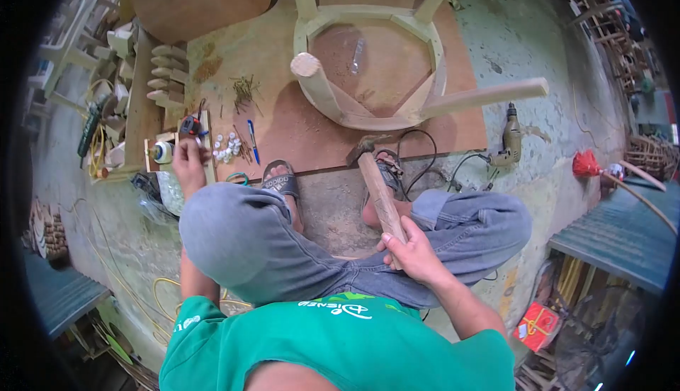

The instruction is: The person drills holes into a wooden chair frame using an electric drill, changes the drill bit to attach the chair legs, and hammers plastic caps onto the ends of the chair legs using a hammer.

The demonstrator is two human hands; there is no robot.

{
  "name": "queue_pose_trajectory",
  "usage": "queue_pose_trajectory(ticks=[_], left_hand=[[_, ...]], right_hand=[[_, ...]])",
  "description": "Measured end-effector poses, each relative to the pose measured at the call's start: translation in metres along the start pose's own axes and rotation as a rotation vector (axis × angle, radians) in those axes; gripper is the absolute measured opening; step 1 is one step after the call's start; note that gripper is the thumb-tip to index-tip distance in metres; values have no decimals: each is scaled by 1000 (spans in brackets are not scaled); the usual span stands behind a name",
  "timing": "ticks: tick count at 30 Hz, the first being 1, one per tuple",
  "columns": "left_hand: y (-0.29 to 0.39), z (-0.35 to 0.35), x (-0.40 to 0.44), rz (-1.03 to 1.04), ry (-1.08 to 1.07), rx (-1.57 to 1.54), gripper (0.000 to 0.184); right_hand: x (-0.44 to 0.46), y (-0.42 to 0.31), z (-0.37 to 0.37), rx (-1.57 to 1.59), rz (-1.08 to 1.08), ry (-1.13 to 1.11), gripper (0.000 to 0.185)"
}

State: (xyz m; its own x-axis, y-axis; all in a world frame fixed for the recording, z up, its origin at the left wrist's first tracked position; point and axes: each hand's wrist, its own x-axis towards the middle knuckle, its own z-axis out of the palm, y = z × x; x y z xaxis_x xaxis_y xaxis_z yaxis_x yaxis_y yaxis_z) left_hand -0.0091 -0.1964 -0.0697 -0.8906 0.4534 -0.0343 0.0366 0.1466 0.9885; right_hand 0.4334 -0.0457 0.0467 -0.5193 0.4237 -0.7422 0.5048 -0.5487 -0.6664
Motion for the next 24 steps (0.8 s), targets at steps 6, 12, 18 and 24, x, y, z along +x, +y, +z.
queue_pose_trajectory(ticks=[6, 12, 18, 24], left_hand=[[201, 34, 41, 265, -303, -32, 13], [277, 90, 28, 20, -673, -375, 33], [264, 145, 6, -171, -622, -502, 26], [219, 162, -22, 21, -538, -610, 23]], right_hand=[[-1, 28, 16, 162, -229, 83, 30], [20, 44, 9, 259, -204, 75, 24], [34, 51, 2, 362, -150, 13, 24], [40, 49, 0, 327, -119, -54, 23]])
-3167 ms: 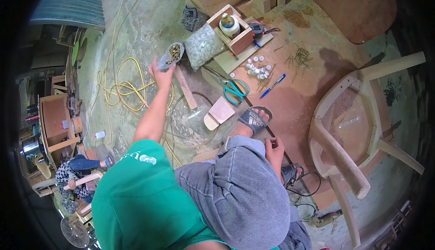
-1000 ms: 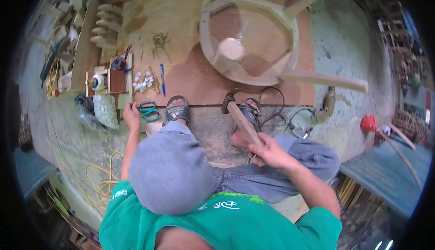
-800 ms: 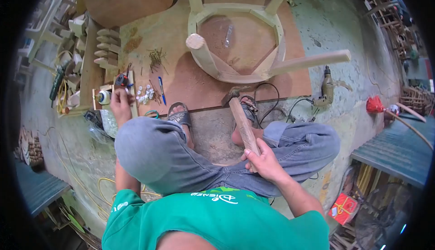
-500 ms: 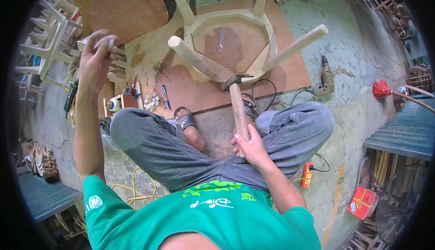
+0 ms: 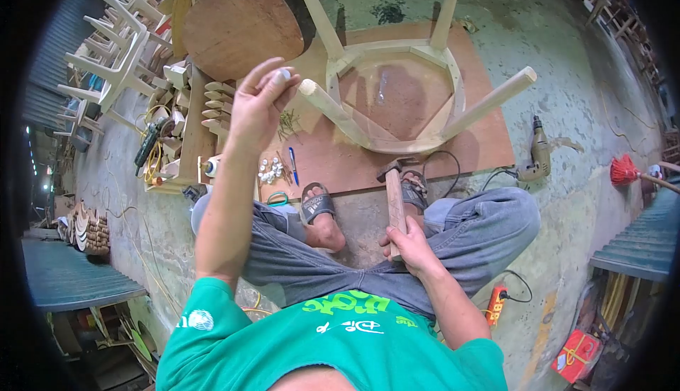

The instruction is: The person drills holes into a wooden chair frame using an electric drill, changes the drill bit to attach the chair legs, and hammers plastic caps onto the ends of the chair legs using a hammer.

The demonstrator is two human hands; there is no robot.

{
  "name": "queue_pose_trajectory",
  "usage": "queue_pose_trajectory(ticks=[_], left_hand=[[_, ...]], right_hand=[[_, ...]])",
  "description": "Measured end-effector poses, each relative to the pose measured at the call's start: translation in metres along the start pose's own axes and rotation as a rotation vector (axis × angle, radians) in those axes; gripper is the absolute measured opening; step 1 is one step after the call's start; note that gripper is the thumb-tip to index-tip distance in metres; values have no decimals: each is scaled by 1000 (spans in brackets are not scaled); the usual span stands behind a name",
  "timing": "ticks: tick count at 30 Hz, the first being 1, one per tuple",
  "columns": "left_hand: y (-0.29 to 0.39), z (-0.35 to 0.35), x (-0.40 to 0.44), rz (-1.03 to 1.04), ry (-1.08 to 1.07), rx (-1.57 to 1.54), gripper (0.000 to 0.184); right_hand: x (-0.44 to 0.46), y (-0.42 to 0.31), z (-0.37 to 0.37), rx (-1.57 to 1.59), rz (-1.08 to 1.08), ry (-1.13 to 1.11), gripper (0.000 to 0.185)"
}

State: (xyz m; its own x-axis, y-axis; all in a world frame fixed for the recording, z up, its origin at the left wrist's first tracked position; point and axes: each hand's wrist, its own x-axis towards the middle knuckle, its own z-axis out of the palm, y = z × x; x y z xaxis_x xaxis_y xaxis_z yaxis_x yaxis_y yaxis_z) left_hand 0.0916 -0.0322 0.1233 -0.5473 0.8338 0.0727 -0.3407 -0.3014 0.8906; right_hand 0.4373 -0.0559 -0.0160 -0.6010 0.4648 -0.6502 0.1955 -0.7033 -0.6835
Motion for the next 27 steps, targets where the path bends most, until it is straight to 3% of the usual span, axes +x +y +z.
queue_pose_trajectory(ticks=[8, 17, 21, 27], left_hand=[[-38, 1, -5, 137, -49, 6, 17], [-34, -6, -6, 216, -97, 276, 20], [-33, -4, -6, 211, -90, 270, 20], [-32, -2, -7, 211, -79, 259, 20]], right_hand=[[1, 0, 3, -31, 53, -17, 27], [1, -1, 2, -22, 49, -3, 35], [0, -2, 1, -25, 39, -13, 29], [2, 0, 1, -25, 58, -10, 38]])
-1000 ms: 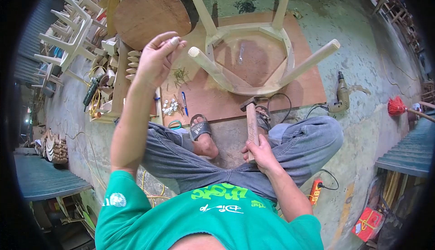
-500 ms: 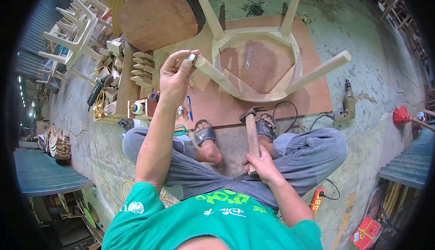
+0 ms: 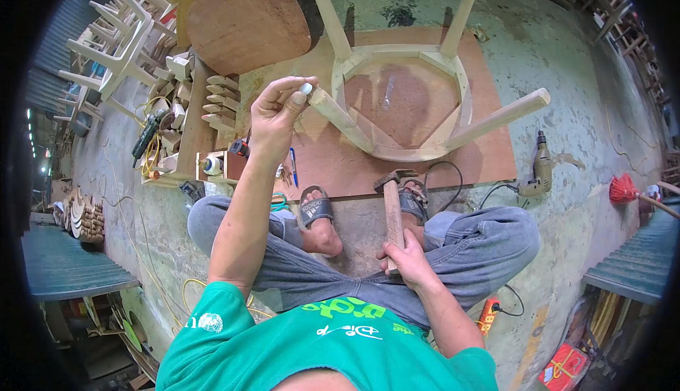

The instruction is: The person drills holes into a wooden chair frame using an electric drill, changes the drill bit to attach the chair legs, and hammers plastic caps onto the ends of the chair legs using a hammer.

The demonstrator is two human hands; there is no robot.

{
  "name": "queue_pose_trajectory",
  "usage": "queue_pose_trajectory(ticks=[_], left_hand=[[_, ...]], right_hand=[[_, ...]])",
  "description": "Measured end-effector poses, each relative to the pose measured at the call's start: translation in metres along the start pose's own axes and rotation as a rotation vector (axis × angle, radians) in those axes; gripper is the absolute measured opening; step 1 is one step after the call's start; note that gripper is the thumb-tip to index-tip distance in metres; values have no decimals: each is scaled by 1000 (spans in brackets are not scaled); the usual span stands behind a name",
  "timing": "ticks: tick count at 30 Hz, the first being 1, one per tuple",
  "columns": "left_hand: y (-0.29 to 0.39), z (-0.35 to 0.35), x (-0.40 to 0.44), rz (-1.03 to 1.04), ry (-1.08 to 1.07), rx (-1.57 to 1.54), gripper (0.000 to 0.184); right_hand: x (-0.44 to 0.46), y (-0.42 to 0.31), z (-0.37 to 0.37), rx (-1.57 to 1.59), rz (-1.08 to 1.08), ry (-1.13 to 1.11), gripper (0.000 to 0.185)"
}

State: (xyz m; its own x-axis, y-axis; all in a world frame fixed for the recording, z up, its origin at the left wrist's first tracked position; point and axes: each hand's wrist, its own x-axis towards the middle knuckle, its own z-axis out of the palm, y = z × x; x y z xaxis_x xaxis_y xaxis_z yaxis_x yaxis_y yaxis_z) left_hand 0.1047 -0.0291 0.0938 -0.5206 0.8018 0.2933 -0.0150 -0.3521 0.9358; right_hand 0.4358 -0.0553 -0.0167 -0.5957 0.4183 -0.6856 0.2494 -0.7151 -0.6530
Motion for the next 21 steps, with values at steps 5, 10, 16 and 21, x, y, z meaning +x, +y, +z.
queue_pose_trajectory(ticks=[5, 10, 16, 21], left_hand=[[-1, -1, 0, 34, -19, 36, 20], [-1, 0, 1, 69, -9, 47, 19], [0, 1, 1, 59, -2, 16, 19], [-1, 2, 1, 61, -8, -43, 20]], right_hand=[[-6, -3, 2, -18, -61, -20, 32], [-22, -5, 12, -174, -393, -71, 33], [-43, -72, 51, -238, -647, -13, 29], [-28, -100, 52, -217, -531, 54, 22]])
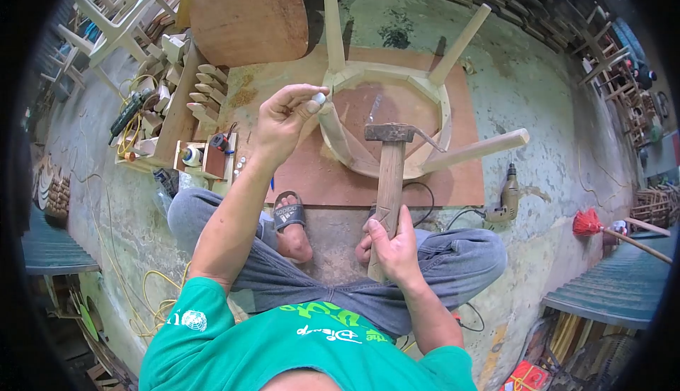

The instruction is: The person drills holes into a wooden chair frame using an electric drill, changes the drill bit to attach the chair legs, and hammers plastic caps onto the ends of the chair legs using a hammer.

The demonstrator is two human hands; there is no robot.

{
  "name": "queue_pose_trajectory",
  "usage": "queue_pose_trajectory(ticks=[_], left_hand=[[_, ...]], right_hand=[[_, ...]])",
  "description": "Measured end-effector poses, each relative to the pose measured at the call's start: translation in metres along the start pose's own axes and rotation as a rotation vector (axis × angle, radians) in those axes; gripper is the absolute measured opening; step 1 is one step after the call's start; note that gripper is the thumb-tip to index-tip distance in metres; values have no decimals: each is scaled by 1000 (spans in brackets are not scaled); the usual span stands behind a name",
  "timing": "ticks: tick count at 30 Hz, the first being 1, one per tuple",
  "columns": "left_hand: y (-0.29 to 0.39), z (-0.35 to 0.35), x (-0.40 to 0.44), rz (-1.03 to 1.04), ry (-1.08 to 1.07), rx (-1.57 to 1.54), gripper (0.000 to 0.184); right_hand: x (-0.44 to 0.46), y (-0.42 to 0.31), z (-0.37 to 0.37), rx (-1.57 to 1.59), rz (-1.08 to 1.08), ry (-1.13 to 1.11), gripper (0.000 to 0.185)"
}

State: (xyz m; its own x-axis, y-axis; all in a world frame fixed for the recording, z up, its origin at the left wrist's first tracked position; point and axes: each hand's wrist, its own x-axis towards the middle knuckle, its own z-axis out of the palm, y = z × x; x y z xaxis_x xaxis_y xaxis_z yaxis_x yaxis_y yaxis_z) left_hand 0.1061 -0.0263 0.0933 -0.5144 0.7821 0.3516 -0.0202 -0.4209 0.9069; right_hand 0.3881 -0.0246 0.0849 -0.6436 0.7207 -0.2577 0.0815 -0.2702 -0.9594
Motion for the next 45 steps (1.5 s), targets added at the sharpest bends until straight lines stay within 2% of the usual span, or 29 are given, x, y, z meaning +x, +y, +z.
queue_pose_trajectory(ticks=[1, 4, 8, 14, 17, 20, 23, 26, 32, 38, 41, 44, 45], left_hand=[[0, 0, 0, 10, -1, 10, 19], [-3, -3, 0, 41, -4, 73, 20], [1, 2, -1, 95, 39, 212, 29], [-2, 1, -2, 137, 74, 305, 42], [-2, -1, -2, 118, 104, 401, 42], [-5, -2, -2, 77, 105, 340, 42], [4, -1, -3, 84, 100, 456, 42], [-3, -2, -3, 115, 96, 355, 42], [4, 0, -4, 95, 99, 440, 42], [2, -1, -3, 117, 90, 399, 43], [2, -2, -5, 15, 96, 366, 47], [-18, 2, -6, 109, 97, -179, 60], [-25, 5, -6, 165, 118, 4, 63]], right_hand=[[3, 2, -2, -38, -27, -5, 26], [4, -10, -2, -31, -111, -1, 21], [17, -23, -13, -371, -333, 11, 15], [44, -104, -18, -907, -633, -126, 16], [52, -125, -14, -982, -574, -185, 17], [54, -132, -12, -1017, -562, -211, 18], [55, -138, -8, -1061, -554, -226, 18], [55, -145, -7, -1102, -541, -241, 18], [56, -150, -5, -1148, -530, -250, 18], [55, -149, -4, -1126, -553, -227, 19], [59, -150, -5, -1173, -542, -234, 20], [57, -150, -8, -1143, -520, -198, 20], [56, -151, -8, -1117, -512, -184, 20]])
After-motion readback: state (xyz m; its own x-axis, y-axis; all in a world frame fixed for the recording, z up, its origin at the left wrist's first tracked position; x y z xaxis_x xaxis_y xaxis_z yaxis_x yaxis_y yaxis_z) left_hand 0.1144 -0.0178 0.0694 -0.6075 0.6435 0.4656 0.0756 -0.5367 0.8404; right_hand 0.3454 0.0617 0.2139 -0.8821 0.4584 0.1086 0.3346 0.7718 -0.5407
